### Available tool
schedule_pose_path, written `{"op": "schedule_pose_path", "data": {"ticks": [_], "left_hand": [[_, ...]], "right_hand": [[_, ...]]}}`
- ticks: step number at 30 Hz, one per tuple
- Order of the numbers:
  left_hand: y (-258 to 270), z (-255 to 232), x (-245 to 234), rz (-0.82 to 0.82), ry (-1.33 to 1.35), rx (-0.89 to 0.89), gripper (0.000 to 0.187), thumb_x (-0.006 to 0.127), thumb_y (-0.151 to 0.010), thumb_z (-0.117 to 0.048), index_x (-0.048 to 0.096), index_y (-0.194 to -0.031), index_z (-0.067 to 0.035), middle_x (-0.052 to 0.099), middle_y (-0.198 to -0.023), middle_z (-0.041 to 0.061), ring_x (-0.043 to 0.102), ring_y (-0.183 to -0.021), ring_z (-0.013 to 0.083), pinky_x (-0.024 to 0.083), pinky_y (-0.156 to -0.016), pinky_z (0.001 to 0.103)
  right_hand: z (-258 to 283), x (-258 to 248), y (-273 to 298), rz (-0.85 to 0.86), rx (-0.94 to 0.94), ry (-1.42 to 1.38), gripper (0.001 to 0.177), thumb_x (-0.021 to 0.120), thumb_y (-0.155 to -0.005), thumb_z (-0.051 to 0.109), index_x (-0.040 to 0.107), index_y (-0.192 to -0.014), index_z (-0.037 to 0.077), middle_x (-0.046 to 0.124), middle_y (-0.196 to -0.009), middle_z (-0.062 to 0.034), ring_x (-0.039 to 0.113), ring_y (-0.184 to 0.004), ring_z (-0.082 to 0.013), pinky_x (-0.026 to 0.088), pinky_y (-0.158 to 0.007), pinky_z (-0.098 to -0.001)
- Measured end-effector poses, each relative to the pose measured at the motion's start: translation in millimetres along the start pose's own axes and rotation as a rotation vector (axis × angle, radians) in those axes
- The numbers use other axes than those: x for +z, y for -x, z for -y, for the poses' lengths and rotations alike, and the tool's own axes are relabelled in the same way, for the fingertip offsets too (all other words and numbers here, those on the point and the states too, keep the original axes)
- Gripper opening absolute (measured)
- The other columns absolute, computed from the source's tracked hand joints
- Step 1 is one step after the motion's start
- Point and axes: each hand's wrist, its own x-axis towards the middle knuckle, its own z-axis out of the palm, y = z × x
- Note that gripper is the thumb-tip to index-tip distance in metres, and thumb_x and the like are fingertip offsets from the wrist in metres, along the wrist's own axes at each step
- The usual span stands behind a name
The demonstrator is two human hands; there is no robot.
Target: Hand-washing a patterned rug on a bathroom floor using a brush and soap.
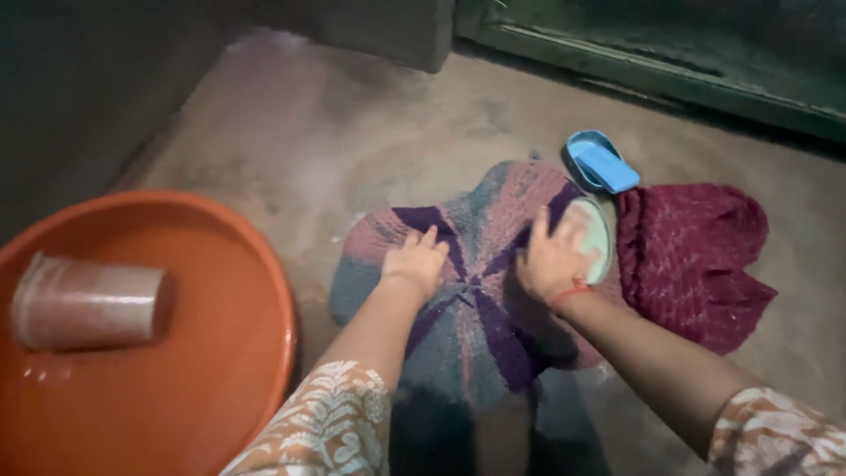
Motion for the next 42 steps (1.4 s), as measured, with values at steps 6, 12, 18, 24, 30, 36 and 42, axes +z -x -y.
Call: {"op": "schedule_pose_path", "data": {"ticks": [6, 12, 18, 24, 30, 36, 42], "left_hand": [[34, 37, -47, -0.493, -0.064, 0.079, 0.018, 0.066, -0.085, -0.014, 0.07, -0.103, -0.014, 0.07, -0.112, 0.005, 0.06, -0.118, 0.0267, 0.05, -0.095, 0.046], [112, 107, -94, -0.786, 0.058, -0.28, 0.02, 0.068, -0.087, -0.021, 0.068, -0.104, -0.011, 0.067, -0.108, 0.008, 0.058, -0.112, 0.0297, 0.046, -0.093, 0.047], [175, 176, -88, -0.662, 0.277, -0.777, 0.051, 0.075, -0.084, -0.026, 0.056, -0.128, -0.01, 0.054, -0.133, 0.012, 0.045, -0.132, 0.0322, 0.04, -0.105, 0.051], [215, 233, -74, -0.47, 0.319, -0.973, 0.091, 0.081, -0.079, -0.032, 0.031, -0.153, -0.016, 0.017, -0.164, 0.018, 0.008, -0.152, 0.0424, 0.015, -0.119, 0.059], [243, 258, -75, -0.517, 0.378, -1.028, 0.107, 0.08, -0.077, -0.03, 0.015, -0.162, -0.026, 0.004, -0.168, 0.029, 0.005, -0.152, 0.0423, 0.012, -0.112, 0.059], [222, 307, -31, -0.587, 0.385, -1.103, 0.065, 0.058, -0.101, -0.03, 0.03, -0.158, -0.017, 0.048, -0.145, 0.021, 0.051, -0.131, 0.0417, 0.029, -0.115, 0.059], [226, 305, -42, -0.572, 0.886, -1.151, 0.047, 0.054, -0.102, -0.033, 0.042, -0.137, -0.005, 0.063, -0.133, 0.028, 0.061, -0.126, 0.0451, 0.046, -0.106, 0.053]], "right_hand": [[108, -66, 19, -0.289, -0.662, -0.432, 0.056, 0.067, -0.085, 0.023, 0.051, -0.136, 0.005, 0.052, -0.137, -0.0191, 0.044, -0.132, -0.04, 0.044, -0.094, -0.0554], [207, -122, 38, -0.274, -0.758, -0.662, 0.038, 0.065, -0.089, 0.022, 0.057, -0.122, 0.007, 0.055, -0.12, -0.0178, 0.049, -0.116, -0.0406, 0.047, -0.09, -0.0526], [289, -140, 80, -0.16, -1.014, -0.597, 0.038, 0.067, -0.088, 0.023, 0.057, -0.121, 0.007, 0.055, -0.124, -0.0173, 0.049, -0.118, -0.0399, 0.047, -0.094, -0.0514], [358, -150, 120, 0.059, -1.07, -0.437, 0.044, 0.067, -0.086, 0.025, 0.053, -0.124, 0.008, 0.051, -0.13, -0.0167, 0.045, -0.128, -0.0374, 0.046, -0.097, -0.0529], [395, -140, 131, 0.113, -1.063, -0.412, 0.043, 0.065, -0.088, 0.026, 0.052, -0.125, 0.008, 0.047, -0.134, -0.0177, 0.044, -0.129, -0.0382, 0.045, -0.097, -0.0544], [399, -132, 132, 0.194, -1.044, -0.377, 0.042, 0.065, -0.09, 0.03, 0.052, -0.124, 0.008, 0.049, -0.134, -0.017, 0.045, -0.129, -0.0378, 0.045, -0.099, -0.0545], [395, -129, 132, 0.218, -0.999, -0.319, 0.048, 0.066, -0.089, 0.033, 0.049, -0.127, 0.009, 0.047, -0.135, -0.0182, 0.044, -0.129, -0.0384, 0.045, -0.1, -0.055]]}}
